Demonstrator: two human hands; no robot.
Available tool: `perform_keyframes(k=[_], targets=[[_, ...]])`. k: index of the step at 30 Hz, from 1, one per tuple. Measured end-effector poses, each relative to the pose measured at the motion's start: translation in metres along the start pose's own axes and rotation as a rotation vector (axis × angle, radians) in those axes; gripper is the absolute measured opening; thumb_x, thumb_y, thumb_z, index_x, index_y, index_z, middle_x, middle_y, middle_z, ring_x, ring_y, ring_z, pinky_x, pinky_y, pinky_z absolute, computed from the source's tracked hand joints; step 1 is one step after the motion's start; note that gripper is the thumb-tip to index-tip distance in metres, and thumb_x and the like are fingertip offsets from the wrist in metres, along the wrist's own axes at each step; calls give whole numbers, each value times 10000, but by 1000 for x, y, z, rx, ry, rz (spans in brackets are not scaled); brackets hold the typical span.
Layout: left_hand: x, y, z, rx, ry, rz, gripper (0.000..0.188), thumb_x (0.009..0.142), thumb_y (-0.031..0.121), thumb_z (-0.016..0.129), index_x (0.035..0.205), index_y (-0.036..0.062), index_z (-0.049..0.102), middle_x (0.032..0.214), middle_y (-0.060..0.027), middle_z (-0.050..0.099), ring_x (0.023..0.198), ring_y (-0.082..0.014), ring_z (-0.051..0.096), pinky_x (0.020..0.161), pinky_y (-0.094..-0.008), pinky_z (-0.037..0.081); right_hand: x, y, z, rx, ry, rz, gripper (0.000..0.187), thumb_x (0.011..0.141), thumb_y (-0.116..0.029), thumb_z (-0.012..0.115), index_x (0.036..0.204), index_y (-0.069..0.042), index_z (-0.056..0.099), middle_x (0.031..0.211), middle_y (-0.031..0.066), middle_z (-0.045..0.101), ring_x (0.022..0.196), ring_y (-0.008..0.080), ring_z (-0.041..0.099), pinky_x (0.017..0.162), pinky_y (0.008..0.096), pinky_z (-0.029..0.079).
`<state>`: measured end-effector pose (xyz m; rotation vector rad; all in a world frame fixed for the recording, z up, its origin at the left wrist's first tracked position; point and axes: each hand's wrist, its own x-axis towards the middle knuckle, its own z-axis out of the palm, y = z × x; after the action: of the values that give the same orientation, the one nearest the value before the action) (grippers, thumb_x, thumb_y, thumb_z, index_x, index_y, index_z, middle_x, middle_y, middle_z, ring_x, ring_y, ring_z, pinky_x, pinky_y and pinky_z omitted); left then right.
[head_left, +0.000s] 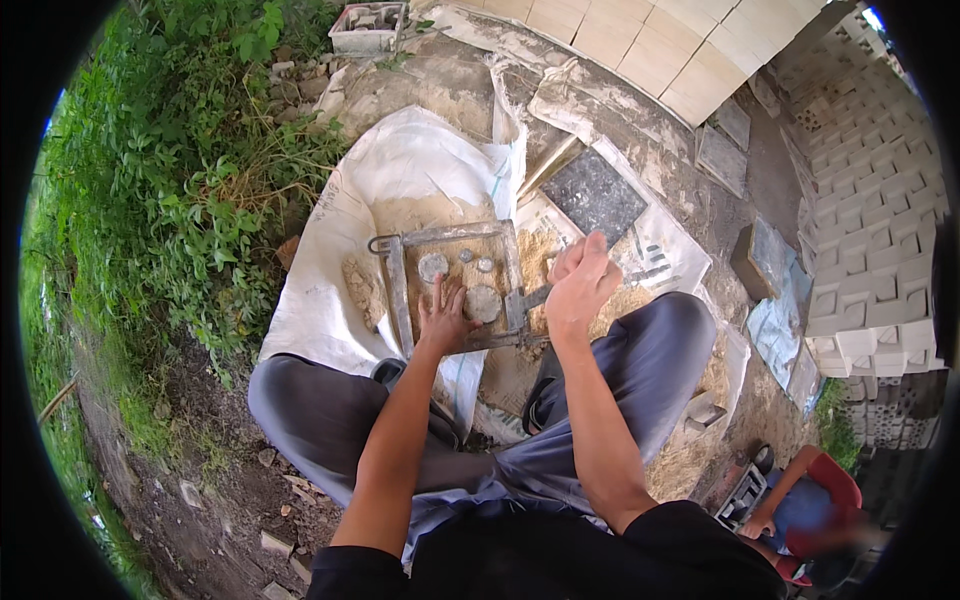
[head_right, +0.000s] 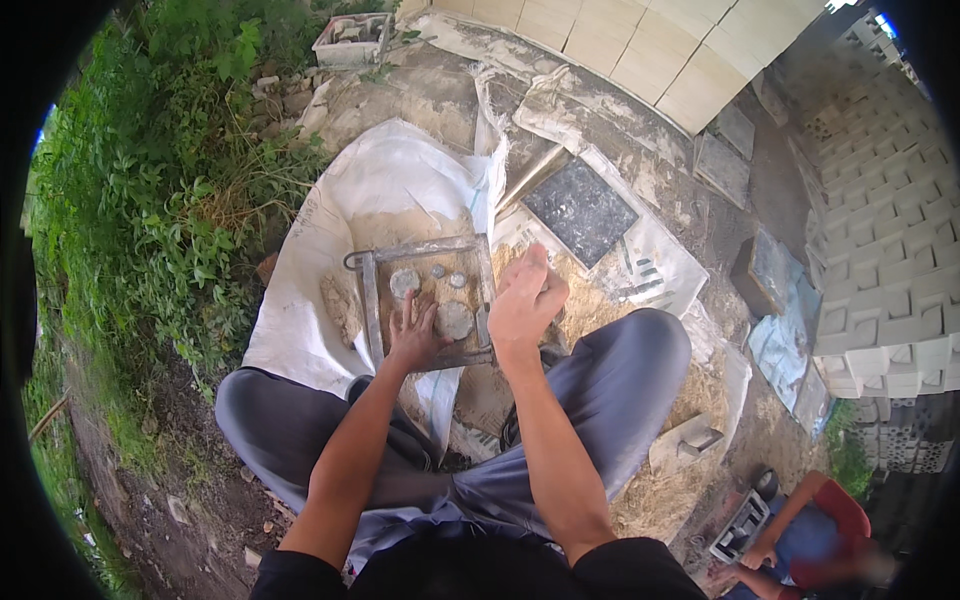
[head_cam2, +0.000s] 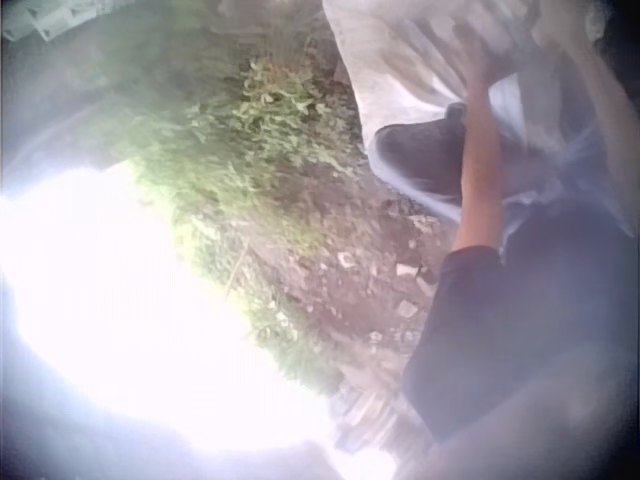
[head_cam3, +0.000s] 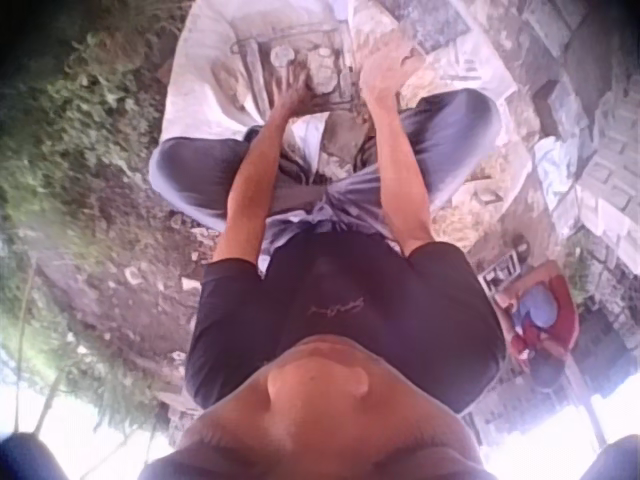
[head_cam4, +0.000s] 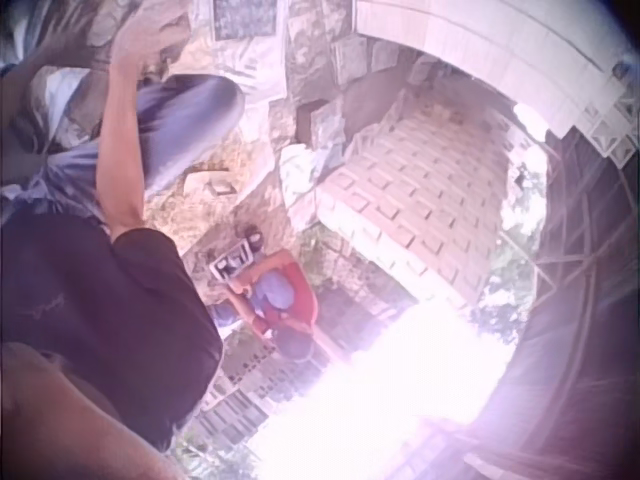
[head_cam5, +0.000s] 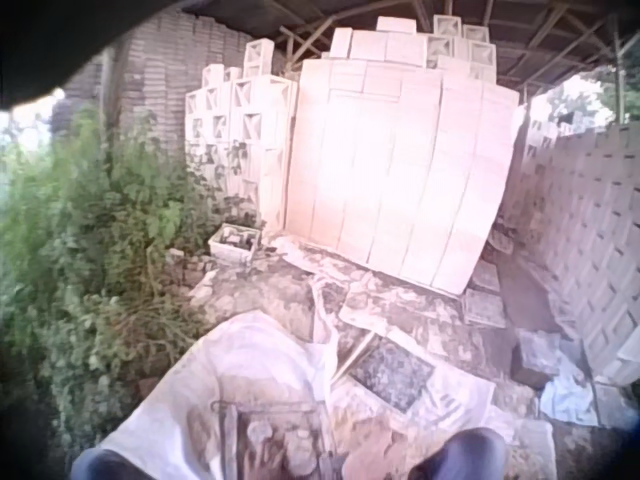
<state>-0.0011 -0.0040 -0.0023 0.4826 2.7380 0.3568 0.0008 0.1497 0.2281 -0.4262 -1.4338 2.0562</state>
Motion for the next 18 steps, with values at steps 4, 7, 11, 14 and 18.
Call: perform_keyframes(k=[4,7,11,14,18], targets=[[-2,-1,3,-3,31,12,798,814,567,509,1409,89,276,1511,-17,168,1401,-255,-126,1071,-601,72,-6,6,-3,-70,13,-112,470,948,-296,394,540,-106,260,492,-28,252,411,75,200,390,264,149],[5,1,-5,6,10,6,820,805,584,508,1414,92,265,1515,-17,155,1399,-257,-135,1073,-601,70,-4,48,-16,-53,40,-75,500,945,-280,418,499,-78,316,468,-25,324,413,61,289,389,262,193],[4,-4,-4,25,-29,-21,854,791,608,508,1423,98,244,1520,-11,141,1397,-261,-144,1079,-594,70,8,30,-11,28,54,-21,448,931,-242,412,530,-102,269,493,-30,274,414,70,230,391,265,162],[0,1,0,6,-25,-11,836,810,597,493,1424,89,242,1519,-7,148,1398,-252,-141,1083,-584,58,10,-1,-5,12,103,-1,454,932,-250,413,529,-110,259,484,-31,261,411,68,215,390,266,148],[-6,5,-4,-19,-31,6,802,828,571,487,1414,71,263,1519,-11,149,1399,-239,-139,1083,-582,38,2,18,-11,-192,81,-83,521,943,-288,426,484,-83,290,450,-20,310,405,77,276,404,287,189]])
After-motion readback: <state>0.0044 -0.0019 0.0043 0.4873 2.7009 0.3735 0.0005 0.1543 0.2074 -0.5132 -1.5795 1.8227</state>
